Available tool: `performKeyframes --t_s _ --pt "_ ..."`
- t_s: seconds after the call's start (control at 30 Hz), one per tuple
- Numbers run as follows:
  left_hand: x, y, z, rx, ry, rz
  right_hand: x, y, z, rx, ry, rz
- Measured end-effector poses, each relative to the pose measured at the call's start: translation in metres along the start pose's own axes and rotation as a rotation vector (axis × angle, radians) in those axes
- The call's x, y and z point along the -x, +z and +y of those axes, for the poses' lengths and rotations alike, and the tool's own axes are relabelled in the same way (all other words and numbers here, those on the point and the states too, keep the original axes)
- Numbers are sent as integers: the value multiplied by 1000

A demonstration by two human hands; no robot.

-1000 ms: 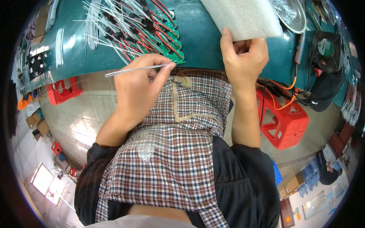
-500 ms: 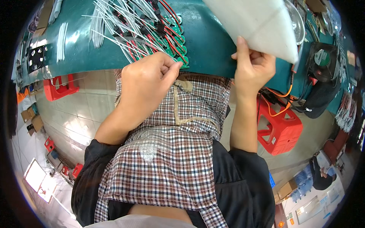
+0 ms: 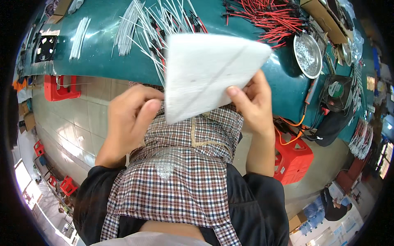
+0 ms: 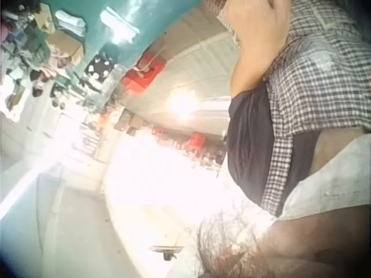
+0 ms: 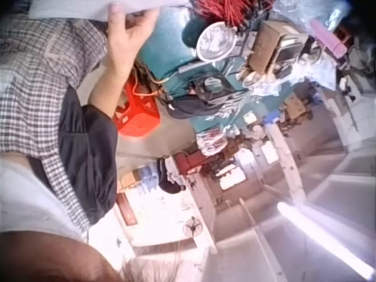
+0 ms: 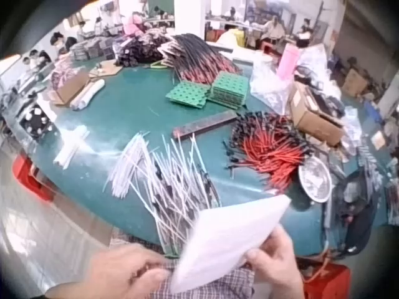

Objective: Assemble wires and components onto green circuit boards at a factory workbench.

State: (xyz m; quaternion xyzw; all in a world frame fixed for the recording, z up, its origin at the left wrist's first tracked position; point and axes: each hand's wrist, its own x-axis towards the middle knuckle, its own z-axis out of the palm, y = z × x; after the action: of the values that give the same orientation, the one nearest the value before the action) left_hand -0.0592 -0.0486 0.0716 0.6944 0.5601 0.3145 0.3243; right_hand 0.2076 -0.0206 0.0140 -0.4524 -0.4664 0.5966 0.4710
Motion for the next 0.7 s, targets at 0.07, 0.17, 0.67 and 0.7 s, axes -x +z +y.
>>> performKeyframes --t_s 0.07,0.17,0.67,0.7 --pt "3 -6 6 49 -34 0 -1 17 -7 33 13 -18" --pt "10 2 -3 52 -16 47 -4 26 -8 231 14 17" --pt "-27 47 -45 -273 285 333 -41 49 0 871 93 271" --pt "-27 55 -41 -268 286 338 -41 49 -3 878 90 272"
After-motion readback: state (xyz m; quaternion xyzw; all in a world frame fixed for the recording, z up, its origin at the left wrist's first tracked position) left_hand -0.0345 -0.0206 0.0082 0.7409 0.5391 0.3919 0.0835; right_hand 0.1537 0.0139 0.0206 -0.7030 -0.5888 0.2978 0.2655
